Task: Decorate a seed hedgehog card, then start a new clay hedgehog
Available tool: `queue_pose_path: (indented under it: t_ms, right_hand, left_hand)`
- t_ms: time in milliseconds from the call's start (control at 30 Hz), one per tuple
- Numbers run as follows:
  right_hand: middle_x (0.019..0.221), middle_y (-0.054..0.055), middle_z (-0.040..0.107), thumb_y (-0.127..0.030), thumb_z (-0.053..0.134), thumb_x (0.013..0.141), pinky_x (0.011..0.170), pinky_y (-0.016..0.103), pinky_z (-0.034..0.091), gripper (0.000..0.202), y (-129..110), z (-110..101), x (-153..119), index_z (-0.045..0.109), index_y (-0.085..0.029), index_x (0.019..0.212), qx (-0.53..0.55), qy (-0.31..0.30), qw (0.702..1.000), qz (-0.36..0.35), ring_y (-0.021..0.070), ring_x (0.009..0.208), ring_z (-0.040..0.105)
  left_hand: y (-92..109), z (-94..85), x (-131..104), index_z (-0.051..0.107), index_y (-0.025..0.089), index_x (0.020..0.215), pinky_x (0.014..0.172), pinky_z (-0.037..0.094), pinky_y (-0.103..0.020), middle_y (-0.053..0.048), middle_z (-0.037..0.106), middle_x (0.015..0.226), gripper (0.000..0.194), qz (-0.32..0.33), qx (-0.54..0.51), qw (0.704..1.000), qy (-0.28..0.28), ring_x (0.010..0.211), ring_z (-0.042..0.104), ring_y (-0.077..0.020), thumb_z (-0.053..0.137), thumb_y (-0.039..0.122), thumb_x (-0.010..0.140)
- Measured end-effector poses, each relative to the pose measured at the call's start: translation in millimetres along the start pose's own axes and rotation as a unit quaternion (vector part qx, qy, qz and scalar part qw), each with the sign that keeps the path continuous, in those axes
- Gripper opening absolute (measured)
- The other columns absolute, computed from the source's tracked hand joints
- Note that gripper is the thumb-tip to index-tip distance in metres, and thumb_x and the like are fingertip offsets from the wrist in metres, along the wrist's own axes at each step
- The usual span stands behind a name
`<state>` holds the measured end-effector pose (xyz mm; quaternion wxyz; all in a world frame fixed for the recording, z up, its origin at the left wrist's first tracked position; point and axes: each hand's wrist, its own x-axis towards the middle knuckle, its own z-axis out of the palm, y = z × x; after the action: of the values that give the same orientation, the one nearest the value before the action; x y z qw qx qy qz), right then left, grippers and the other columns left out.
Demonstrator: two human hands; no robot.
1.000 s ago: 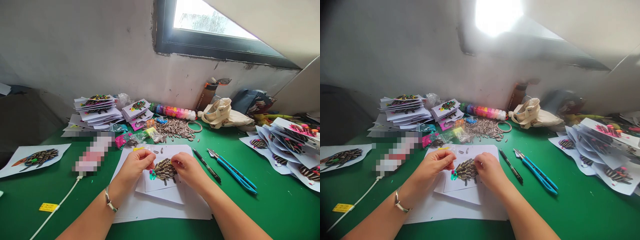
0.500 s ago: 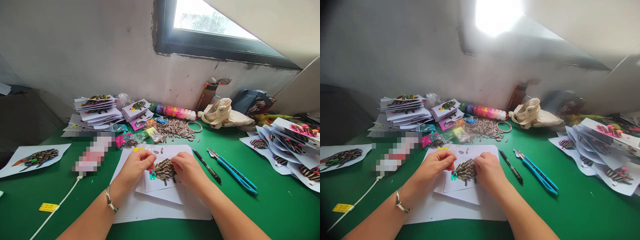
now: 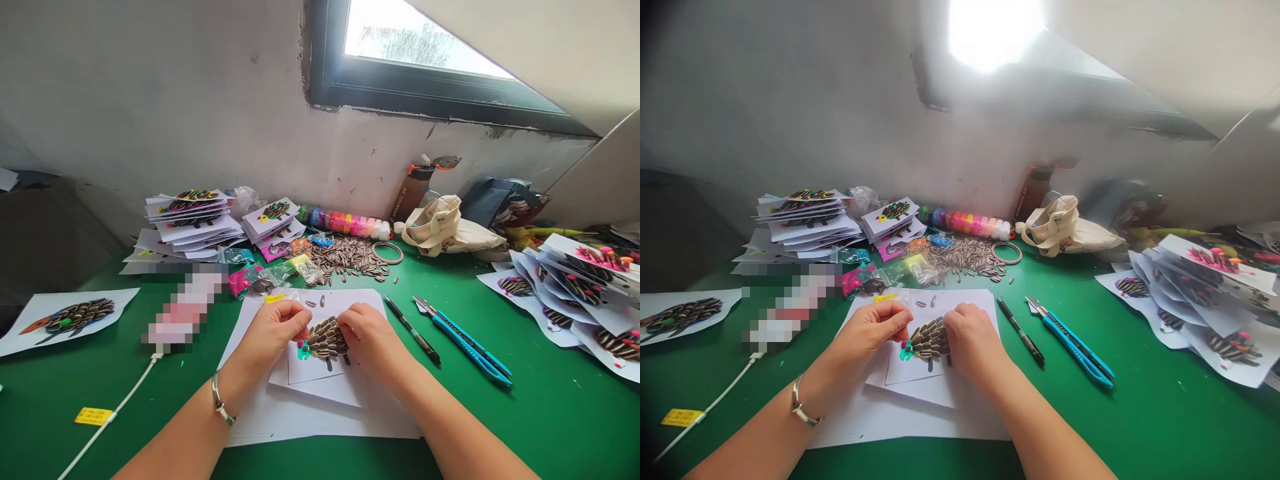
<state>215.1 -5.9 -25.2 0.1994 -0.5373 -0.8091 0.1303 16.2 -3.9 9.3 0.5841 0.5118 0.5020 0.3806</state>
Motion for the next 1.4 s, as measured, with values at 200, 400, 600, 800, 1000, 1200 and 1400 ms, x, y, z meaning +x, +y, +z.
queue_pose_path:
  t_ms: [200,400,600,800,1000,1200,1400]
  right_hand:
    - [0.082,0.004,0.06,-0.002,0.051,0.083,0.069,0.025,0.037,0.02,-1.1,-2.9,0.3,0.063,-0.018,0.08,0.067,-0.018,0.997,0.013,0.0163,0.079,0.051]
    - [0.078,0.002,0.062,0.0,0.049,0.079,0.069,0.027,0.035,0.022,-0.5,-0.6,-0.3,0.06,-0.018,0.083,0.03,-0.023,0.999,0.013,0.0166,0.076,0.051]
    - [0.074,0.002,0.062,-0.001,0.048,0.08,0.068,0.028,0.034,0.023,0.7,-0.1,-2.1,0.061,-0.02,0.087,-0.015,-0.009,0.999,-0.028,0.0172,0.071,0.05]
    - [0.083,0.005,0.064,-0.002,0.047,0.082,0.073,0.03,0.039,0.027,6.6,0.1,-2.9,0.063,-0.02,0.093,0.009,0.032,0.999,-0.025,0.0184,0.078,0.055]
    - [0.084,0.005,0.064,-0.012,0.048,0.086,0.072,0.03,0.043,0.02,7.9,-5.6,-2.5,0.065,-0.019,0.096,0.088,0.093,0.992,-0.017,0.0186,0.079,0.056]
    - [0.088,0.006,0.066,-0.015,0.05,0.088,0.076,0.031,0.046,0.018,-4.7,-12.6,-3.5,0.065,-0.02,0.096,0.171,0.155,0.973,-0.022,0.0189,0.083,0.058]
    - [0.091,0.005,0.066,-0.016,0.057,0.086,0.076,0.031,0.048,0.015,-35.1,-15.7,-11.3,0.066,-0.023,0.097,0.27,0.097,0.956,-0.059,0.0182,0.086,0.058]
  left_hand:
    - [0.6,0.1,0.3,0.062,0.015,0.068,0.061,0.041,-0.023,0.001,0.061,0.057,0.023,-0.002,0.0,1.0,-0.001,0.059,0.05,-0.0113,0.066,0.036,0.076]
    - [-1.8,-0.7,1.5,0.063,0.015,0.068,0.062,0.041,-0.025,0.0,0.061,0.059,0.024,-0.006,0.004,1.0,0.0,0.06,0.051,-0.0122,0.066,0.038,0.076]
    - [-1.0,0.1,1.3,0.062,0.016,0.066,0.062,0.042,-0.025,0.0,0.061,0.058,0.024,-0.007,0.007,1.0,0.003,0.06,0.051,-0.0124,0.066,0.037,0.076]
    - [-0.7,-0.2,0.4,0.065,0.016,0.069,0.063,0.044,-0.025,-0.001,0.063,0.06,0.024,-0.011,0.003,1.0,0.007,0.061,0.054,-0.013,0.067,0.039,0.076]
    - [-2.0,0.8,1.0,0.07,0.015,0.077,0.063,0.049,-0.027,-0.004,0.068,0.065,0.028,-0.043,-0.024,0.999,0.011,0.064,0.061,-0.0159,0.067,0.042,0.074]
    - [-2.4,2.4,-1.9,0.063,0.015,0.11,0.075,0.052,-0.032,-0.005,0.072,0.076,0.044,-0.068,-0.058,0.996,-0.006,0.074,0.067,-0.018,0.068,0.041,0.074]
    - [2.2,12.1,-9.3,0.048,0.018,0.133,0.083,0.051,-0.037,-0.006,0.072,0.085,0.068,-0.074,-0.107,0.985,-0.112,0.085,0.067,-0.021,0.07,0.042,0.074]
